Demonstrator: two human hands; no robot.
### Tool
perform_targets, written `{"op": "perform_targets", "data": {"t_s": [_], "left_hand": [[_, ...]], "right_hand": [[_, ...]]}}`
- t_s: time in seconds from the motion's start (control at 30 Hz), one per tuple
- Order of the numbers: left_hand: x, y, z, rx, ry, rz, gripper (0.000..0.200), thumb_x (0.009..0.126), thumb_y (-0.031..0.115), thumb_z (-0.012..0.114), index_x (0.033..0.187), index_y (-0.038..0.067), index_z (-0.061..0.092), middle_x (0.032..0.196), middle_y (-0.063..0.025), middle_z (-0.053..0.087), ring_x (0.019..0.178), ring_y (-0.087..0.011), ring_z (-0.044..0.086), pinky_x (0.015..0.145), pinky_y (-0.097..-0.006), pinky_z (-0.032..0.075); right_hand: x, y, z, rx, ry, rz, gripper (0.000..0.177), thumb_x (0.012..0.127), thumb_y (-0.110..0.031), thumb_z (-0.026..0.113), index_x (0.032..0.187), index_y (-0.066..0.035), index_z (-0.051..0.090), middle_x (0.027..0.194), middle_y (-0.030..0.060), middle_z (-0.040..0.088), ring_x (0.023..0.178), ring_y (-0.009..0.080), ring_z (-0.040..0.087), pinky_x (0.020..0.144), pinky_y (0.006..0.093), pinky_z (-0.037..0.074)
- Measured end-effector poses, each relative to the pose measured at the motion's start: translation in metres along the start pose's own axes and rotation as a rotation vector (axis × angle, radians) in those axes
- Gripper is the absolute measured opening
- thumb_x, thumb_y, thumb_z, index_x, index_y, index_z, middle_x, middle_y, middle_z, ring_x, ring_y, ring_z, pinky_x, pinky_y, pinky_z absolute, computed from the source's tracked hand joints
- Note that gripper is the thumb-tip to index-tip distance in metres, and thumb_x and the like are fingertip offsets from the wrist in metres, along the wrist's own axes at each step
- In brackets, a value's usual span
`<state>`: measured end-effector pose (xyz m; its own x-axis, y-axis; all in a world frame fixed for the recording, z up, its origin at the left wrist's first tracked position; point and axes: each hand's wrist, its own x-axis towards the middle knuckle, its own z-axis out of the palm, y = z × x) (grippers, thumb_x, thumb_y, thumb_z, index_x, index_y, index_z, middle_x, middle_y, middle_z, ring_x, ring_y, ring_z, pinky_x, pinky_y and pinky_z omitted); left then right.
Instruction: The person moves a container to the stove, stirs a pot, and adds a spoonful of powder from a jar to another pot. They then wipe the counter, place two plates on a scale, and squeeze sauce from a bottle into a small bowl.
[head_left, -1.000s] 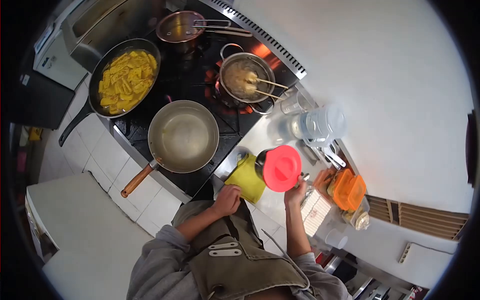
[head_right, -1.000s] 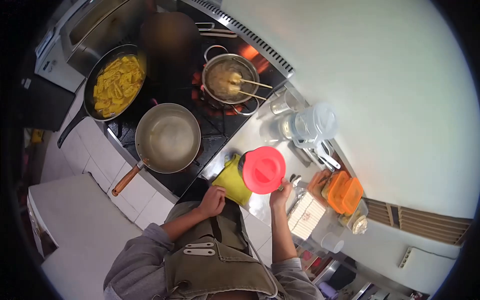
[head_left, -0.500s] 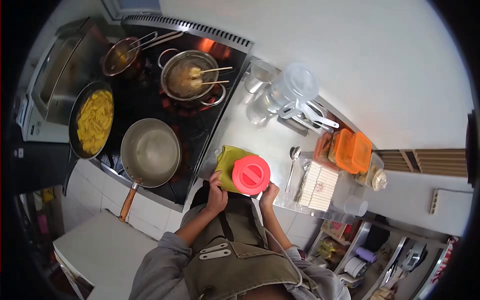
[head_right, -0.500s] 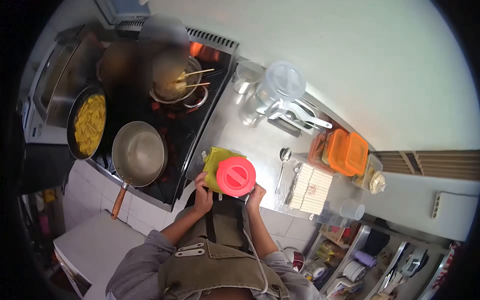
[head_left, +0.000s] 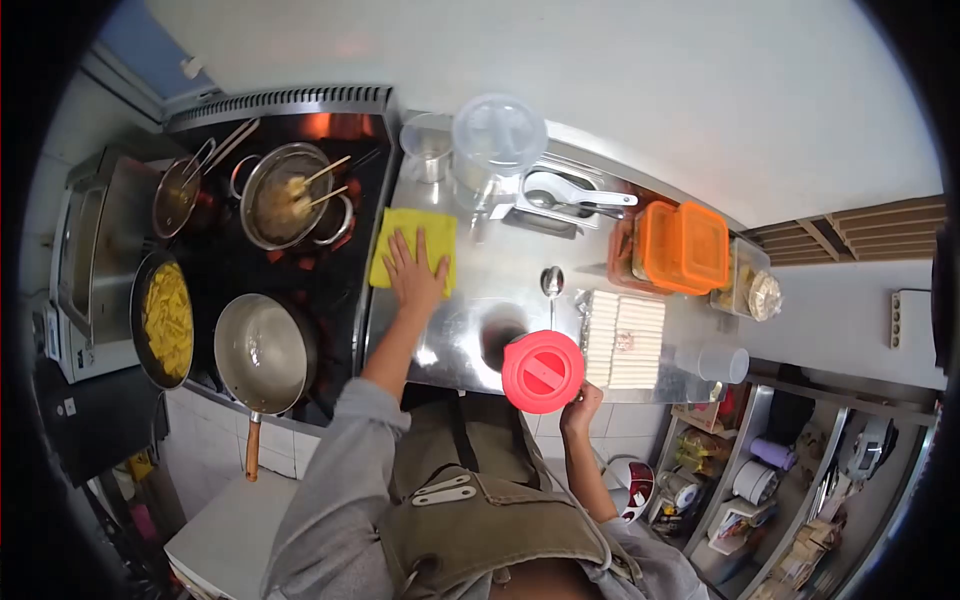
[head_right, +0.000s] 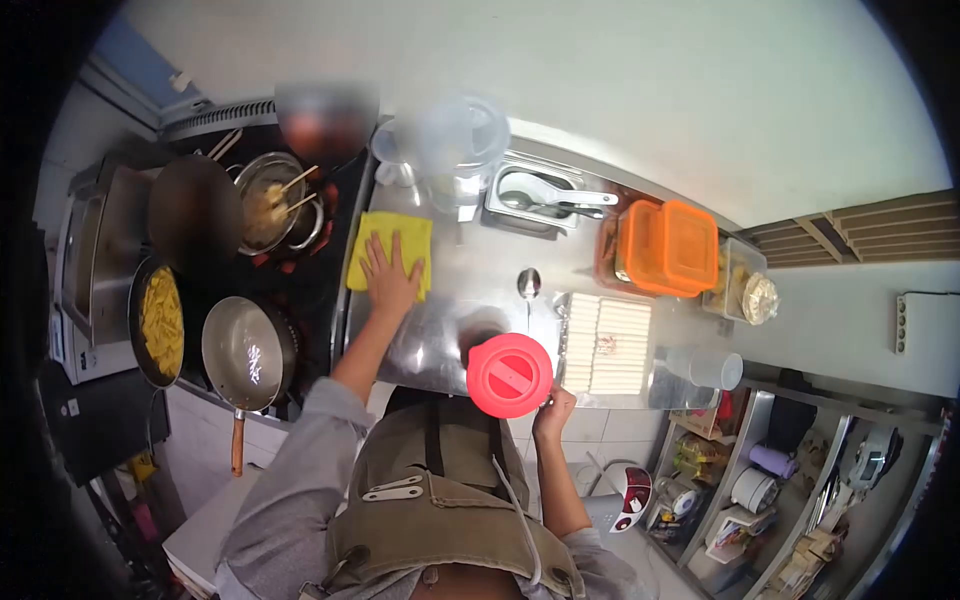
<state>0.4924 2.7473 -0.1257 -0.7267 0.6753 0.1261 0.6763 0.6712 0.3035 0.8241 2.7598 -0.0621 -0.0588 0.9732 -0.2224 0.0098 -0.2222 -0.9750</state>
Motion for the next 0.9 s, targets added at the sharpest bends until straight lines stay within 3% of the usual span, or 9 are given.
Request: {"op": "perform_targets", "data": {"t_s": [0.2, 0.33, 0.47, 0.57, 0.63, 0.67, 0.77, 0.83, 0.9], "left_hand": [[0.036, 0.030, 0.015, 0.058, -0.015, 0.053, 0.065, 0.081, 0.048, 0.051, 0.138, 0.027, 0.030, 0.144, -0.0186, 0.017, 0.133, -0.0392, 0.013, 0.104, -0.0569, 0.011], [-0.035, 0.033, -0.003, -0.019, -0.089, 0.155, 0.064, 0.080, 0.050, 0.051, 0.137, 0.028, 0.032, 0.145, -0.0158, 0.015, 0.133, -0.0399, 0.012, 0.104, -0.0579, 0.011], [-0.129, 0.030, -0.031, -0.100, -0.157, 0.010, 0.062, 0.080, 0.046, 0.052, 0.137, 0.028, 0.033, 0.145, -0.0163, 0.016, 0.133, -0.0395, 0.013, 0.103, -0.0588, 0.013], [-0.183, 0.021, -0.056, -0.200, -0.169, -0.063, 0.060, 0.080, 0.039, 0.055, 0.135, 0.025, 0.035, 0.143, -0.0173, 0.019, 0.131, -0.0399, 0.018, 0.103, -0.0575, 0.016], [-0.222, 0.001, -0.062, -0.297, -0.045, -0.010, 0.051, 0.081, 0.030, 0.055, 0.130, 0.021, 0.041, 0.133, -0.0174, 0.037, 0.120, -0.0347, 0.039, 0.097, -0.0489, 0.033], [-0.237, -0.007, -0.074, -0.289, -0.010, -0.045, 0.051, 0.081, 0.030, 0.055, 0.130, 0.021, 0.041, 0.133, -0.0174, 0.037, 0.120, -0.0347, 0.039, 0.097, -0.0489, 0.033], [-0.293, -0.042, -0.104, -0.536, -0.264, -0.288, 0.037, 0.082, 0.023, 0.054, 0.119, 0.018, 0.051, 0.111, -0.0129, 0.056, 0.096, -0.0283, 0.057, 0.082, -0.0394, 0.047], [-0.343, -0.059, -0.113, -0.515, -0.030, -0.347, 0.026, 0.083, 0.021, 0.050, 0.107, 0.016, 0.056, 0.090, -0.0083, 0.063, 0.075, -0.0249, 0.062, 0.065, -0.0376, 0.050], [-0.394, -0.091, -0.130, -0.538, -0.029, -0.557, 0.024, 0.083, 0.020, 0.050, 0.105, 0.016, 0.058, 0.089, -0.0091, 0.063, 0.078, -0.0256, 0.062, 0.067, -0.0383, 0.050]], "right_hand": [[0.010, -0.036, 0.004, 0.117, 0.081, 0.090, 0.030, 0.082, -0.017, 0.042, 0.056, -0.007, 0.050, 0.054, -0.0054, 0.040, 0.049, 0.0035, 0.032, 0.045, 0.0211, 0.024], [0.028, -0.041, -0.005, 0.229, -0.101, 0.128, 0.025, 0.078, -0.015, 0.043, 0.057, -0.004, 0.051, 0.055, -0.0029, 0.045, 0.049, 0.0053, 0.036, 0.045, 0.0216, 0.025], [0.045, -0.068, 0.017, 0.139, -0.263, 0.124, 0.027, 0.078, -0.014, 0.042, 0.054, -0.003, 0.050, 0.055, -0.0024, 0.045, 0.049, 0.0056, 0.036, 0.045, 0.0212, 0.026], [0.049, -0.074, 0.030, -0.077, -0.436, -0.095, 0.028, 0.079, -0.014, 0.041, 0.060, 0.001, 0.056, 0.058, -0.0013, 0.049, 0.051, 0.0065, 0.039, 0.046, 0.0210, 0.029], [0.034, -0.093, 0.049, -0.476, -0.447, -0.567, 0.029, 0.080, -0.015, 0.041, 0.069, 0.004, 0.060, 0.062, 0.0007, 0.053, 0.051, 0.0075, 0.043, 0.046, 0.0211, 0.032], [0.023, -0.105, 0.061, -0.463, -0.492, -0.589, 0.029, 0.080, -0.015, 0.041, 0.069, 0.004, 0.060, 0.062, 0.0007, 0.053, 0.051, 0.0075, 0.043, 0.046, 0.0211, 0.032], [-0.014, -0.125, 0.090, -0.062, -0.564, 0.019, 0.026, 0.081, -0.016, 0.042, 0.070, 0.000, 0.060, 0.061, 0.0010, 0.053, 0.051, 0.0070, 0.045, 0.045, 0.0208, 0.032], [-0.052, -0.152, 0.107, -0.007, -0.587, 0.095, 0.022, 0.082, -0.016, 0.045, 0.068, -0.003, 0.057, 0.058, -0.0011, 0.049, 0.049, 0.0063, 0.041, 0.045, 0.0214, 0.028], [-0.096, -0.157, 0.130, 0.015, -0.705, 0.124, 0.021, 0.082, -0.015, 0.046, 0.066, -0.005, 0.054, 0.057, -0.0017, 0.047, 0.048, 0.0064, 0.039, 0.044, 0.0222, 0.027]]}}
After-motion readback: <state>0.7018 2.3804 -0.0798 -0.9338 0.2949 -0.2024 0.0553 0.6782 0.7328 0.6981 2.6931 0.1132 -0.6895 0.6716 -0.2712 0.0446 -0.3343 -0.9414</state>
